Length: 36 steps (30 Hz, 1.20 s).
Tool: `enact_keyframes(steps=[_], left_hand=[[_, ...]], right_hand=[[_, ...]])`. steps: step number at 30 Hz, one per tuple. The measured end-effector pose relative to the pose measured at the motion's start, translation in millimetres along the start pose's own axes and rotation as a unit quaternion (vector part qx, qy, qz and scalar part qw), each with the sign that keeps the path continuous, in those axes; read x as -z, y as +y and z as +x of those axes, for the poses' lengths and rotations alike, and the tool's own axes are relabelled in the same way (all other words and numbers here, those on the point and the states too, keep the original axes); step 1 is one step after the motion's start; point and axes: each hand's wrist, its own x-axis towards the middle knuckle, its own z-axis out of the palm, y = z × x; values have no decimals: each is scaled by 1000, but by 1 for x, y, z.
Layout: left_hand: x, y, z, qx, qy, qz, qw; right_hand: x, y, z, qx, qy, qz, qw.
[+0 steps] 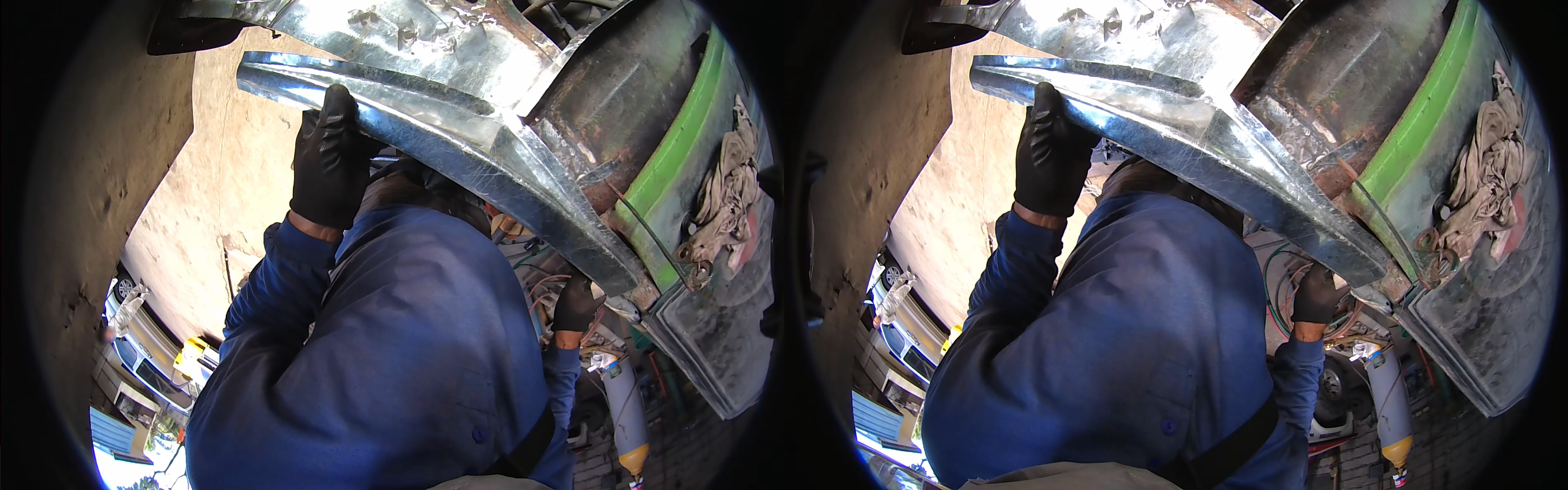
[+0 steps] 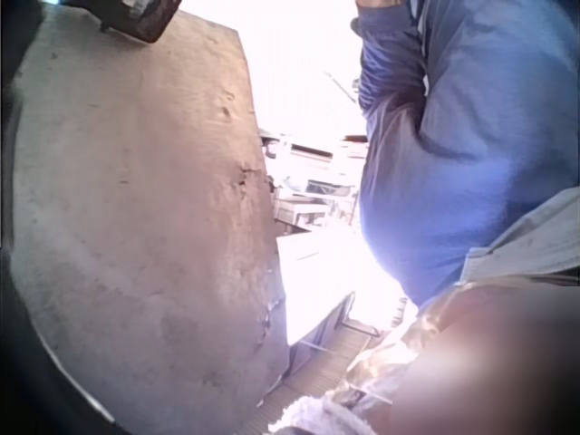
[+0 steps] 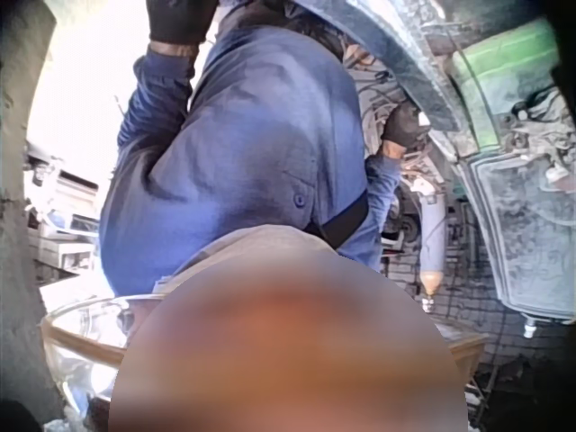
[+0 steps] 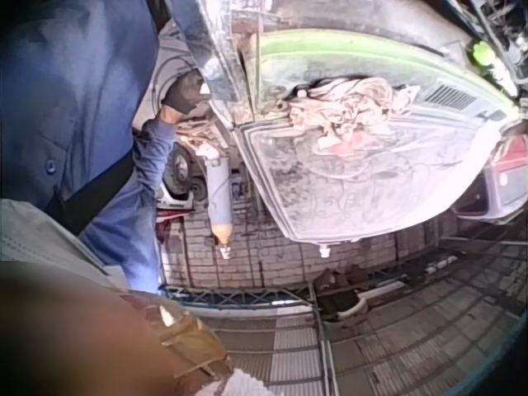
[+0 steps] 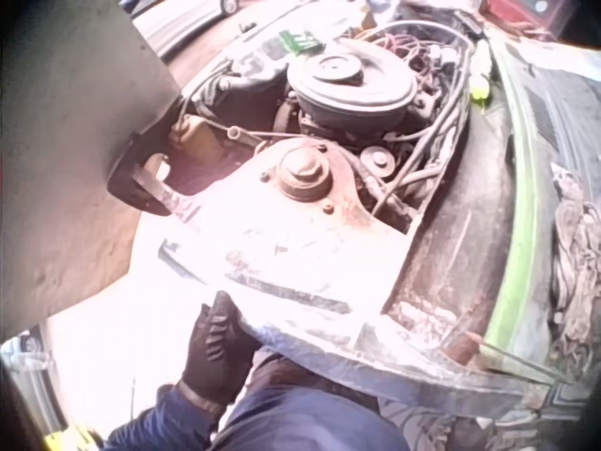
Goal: The person uses a hammer to shape a metal panel, repeatedly striking and adjusting it on a workbench. They then fit the panel into the front section of a green car to check alignment before removing it and continuing to hammer the edges.
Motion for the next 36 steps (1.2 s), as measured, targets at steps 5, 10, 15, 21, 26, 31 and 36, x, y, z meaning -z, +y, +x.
enact_keyframes(steps=[5,10,15,21,26,31,36], left_hand=[[-3,-2,0,19,20,-9,1000],[-3,0,-1,31,8,-35,999],[7,0,-2,37,-67,52,996],[-3,10,1,18,-15,26,999],[-10,25,-3,104,-5,-182,978],[-1,14,3,66,-49,-88,993],[1,4,5,62,-60,-148,985]], right_hand=[[10,-6,3,17,47,-31,998],[13,-10,6,20,103,-18,994],[13,-11,5,24,69,-25,997],[18,-9,10,21,89,38,995],[26,-13,14,-28,69,158,985],[31,-12,19,0,66,83,994],[30,-16,23,6,124,116,985]])
